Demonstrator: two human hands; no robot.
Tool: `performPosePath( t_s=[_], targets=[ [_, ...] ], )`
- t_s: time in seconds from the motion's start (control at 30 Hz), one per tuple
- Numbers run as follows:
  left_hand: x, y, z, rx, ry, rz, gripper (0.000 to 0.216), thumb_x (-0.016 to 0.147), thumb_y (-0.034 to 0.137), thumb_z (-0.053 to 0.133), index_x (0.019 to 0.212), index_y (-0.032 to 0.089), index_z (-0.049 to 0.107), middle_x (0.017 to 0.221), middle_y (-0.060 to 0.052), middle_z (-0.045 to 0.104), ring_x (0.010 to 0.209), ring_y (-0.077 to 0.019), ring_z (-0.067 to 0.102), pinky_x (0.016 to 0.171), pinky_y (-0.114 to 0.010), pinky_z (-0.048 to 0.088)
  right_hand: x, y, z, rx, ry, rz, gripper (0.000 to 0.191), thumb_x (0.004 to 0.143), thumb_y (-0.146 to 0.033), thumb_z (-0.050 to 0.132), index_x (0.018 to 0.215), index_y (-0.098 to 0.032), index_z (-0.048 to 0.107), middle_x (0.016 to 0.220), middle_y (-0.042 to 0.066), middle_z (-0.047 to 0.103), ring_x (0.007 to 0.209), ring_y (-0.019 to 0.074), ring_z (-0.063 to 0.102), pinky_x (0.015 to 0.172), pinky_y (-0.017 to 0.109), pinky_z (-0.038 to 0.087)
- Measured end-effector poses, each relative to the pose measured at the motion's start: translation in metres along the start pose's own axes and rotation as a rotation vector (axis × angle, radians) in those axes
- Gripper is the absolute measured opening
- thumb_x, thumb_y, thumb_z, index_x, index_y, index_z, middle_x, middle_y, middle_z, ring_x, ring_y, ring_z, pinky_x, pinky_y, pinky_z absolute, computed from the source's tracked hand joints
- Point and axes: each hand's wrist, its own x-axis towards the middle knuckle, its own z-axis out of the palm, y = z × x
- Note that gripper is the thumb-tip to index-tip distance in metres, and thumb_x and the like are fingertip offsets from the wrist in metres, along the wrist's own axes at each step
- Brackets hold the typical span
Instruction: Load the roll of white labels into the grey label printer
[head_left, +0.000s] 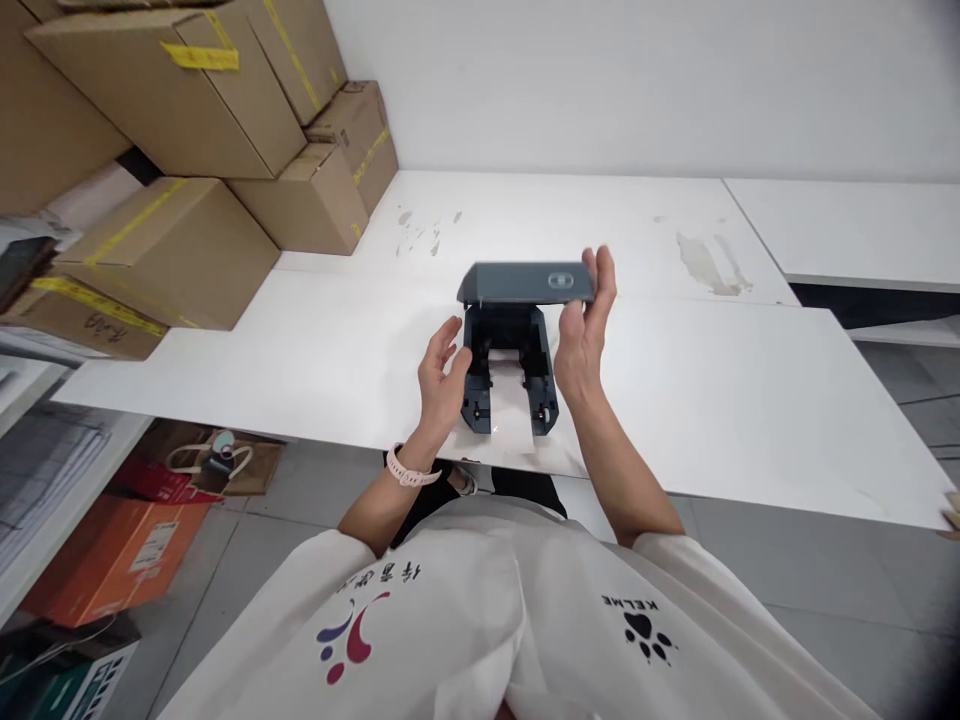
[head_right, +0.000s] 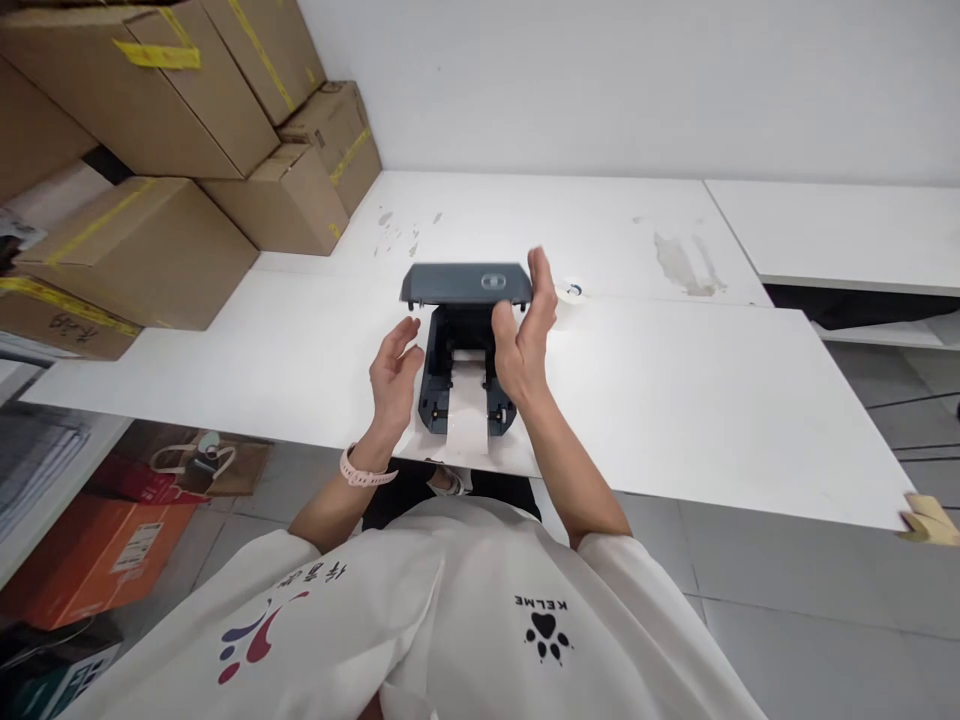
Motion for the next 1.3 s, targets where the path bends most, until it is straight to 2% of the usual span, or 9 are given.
performPosePath(
  t_s=[0.17, 0.33, 0.47, 0.6, 0.67, 0.8, 0.97, 1.13, 1.3],
  targets=[
    [0.032, -0.021, 0.006, 0.216, -0.128, -0.190, 0.079, 0.084, 0.036, 0.072, 0.157, 0.031, 0.041, 0.165, -0.010, 0.044, 0.154, -0.0388, 0.037, 0.121, -0.056, 0.038, 0.083, 0.021, 0.019, -0.054, 0.034, -0.052, 0.075, 0.102, -0.071, 0.019, 0.166, -0.033, 0.007, 0.173, 0.007, 0.024, 0.163, 0.0281, 0.021, 0.130, 0.051, 0.025],
    [0.038, -0.023, 0.009, 0.292, -0.165, -0.176, 0.092, 0.077, 0.030, 0.077, 0.160, 0.030, 0.036, 0.161, -0.010, 0.051, 0.148, -0.0412, 0.045, 0.119, -0.057, 0.039, 0.132, 0.049, 0.033, -0.091, -0.038, 0.005, 0.078, 0.101, -0.075, 0.016, 0.166, -0.034, 0.004, 0.173, 0.009, 0.027, 0.163, 0.0321, 0.021, 0.127, 0.059, 0.026],
    [0.035, -0.020, 0.009, 0.301, -0.166, -0.187, 0.092, 0.079, 0.033, 0.075, 0.161, 0.028, 0.034, 0.158, -0.013, 0.053, 0.139, -0.0430, 0.054, 0.112, -0.057, 0.045, 0.126, 0.041, 0.026, -0.088, 0.047, -0.038, 0.085, 0.098, -0.078, 0.031, 0.165, -0.027, 0.014, 0.170, 0.012, 0.030, 0.158, 0.0354, 0.028, 0.125, 0.061, 0.027],
    [0.034, -0.024, 0.008, 0.257, -0.137, -0.173, 0.092, 0.077, 0.029, 0.075, 0.161, 0.026, 0.036, 0.146, -0.012, 0.064, 0.134, -0.0429, 0.059, 0.112, -0.054, 0.047, 0.074, 0.017, 0.008, -0.170, 0.234, -0.182, 0.060, 0.105, -0.061, 0.032, 0.152, -0.025, 0.044, 0.150, 0.012, 0.053, 0.144, 0.0307, 0.048, 0.121, 0.053, 0.038],
    [0.036, -0.027, 0.008, 0.257, -0.117, -0.152, 0.092, 0.076, 0.023, 0.071, 0.161, 0.027, 0.036, 0.148, -0.010, 0.063, 0.137, -0.0415, 0.058, 0.117, -0.054, 0.043, 0.048, 0.009, 0.006, -0.234, -0.015, -0.178, 0.050, 0.107, -0.045, 0.027, 0.138, -0.023, 0.059, 0.132, 0.013, 0.066, 0.131, 0.0310, 0.059, 0.114, 0.052, 0.044],
    [0.037, -0.028, 0.009, 0.298, -0.099, -0.157, 0.098, 0.072, 0.011, 0.061, 0.164, 0.027, 0.030, 0.161, -0.009, 0.052, 0.145, -0.0383, 0.052, 0.123, -0.057, 0.037, 0.023, 0.007, 0.023, -0.605, -0.894, -0.136, 0.041, 0.099, -0.016, 0.038, 0.122, -0.009, 0.071, 0.122, 0.023, 0.075, 0.121, 0.0368, 0.067, 0.113, 0.054, 0.041],
    [0.036, -0.027, 0.010, 0.359, -0.121, -0.156, 0.099, 0.073, 0.008, 0.055, 0.166, 0.023, 0.023, 0.165, -0.009, 0.046, 0.151, -0.0326, 0.047, 0.125, -0.053, 0.037, 0.031, 0.012, 0.043, -0.633, -1.252, -0.135, 0.028, 0.094, -0.015, 0.052, 0.109, -0.007, 0.075, 0.113, 0.025, 0.077, 0.108, 0.0403, 0.074, 0.100, 0.053, 0.050],
    [0.035, -0.034, 0.008, 0.321, -0.127, -0.119, 0.097, 0.075, 0.007, 0.053, 0.165, 0.026, 0.024, 0.164, -0.007, 0.048, 0.151, -0.0314, 0.047, 0.125, -0.053, 0.038, 0.044, 0.019, -0.012, -0.189, -1.357, -0.096, 0.043, 0.100, -0.034, 0.056, 0.141, -0.021, 0.064, 0.135, 0.010, 0.072, 0.117, 0.0273, 0.070, 0.096, 0.038, 0.055],
    [0.034, -0.035, 0.007, 0.295, -0.123, -0.140, 0.093, 0.076, 0.008, 0.055, 0.164, 0.027, 0.030, 0.164, -0.006, 0.048, 0.153, -0.0337, 0.043, 0.126, -0.053, 0.036, 0.024, 0.068, -0.107, 0.293, -0.884, 0.209, 0.047, 0.081, -0.047, 0.083, 0.123, -0.028, 0.077, 0.118, 0.008, 0.077, 0.106, 0.0266, 0.071, 0.094, 0.041, 0.055]
  ],
)
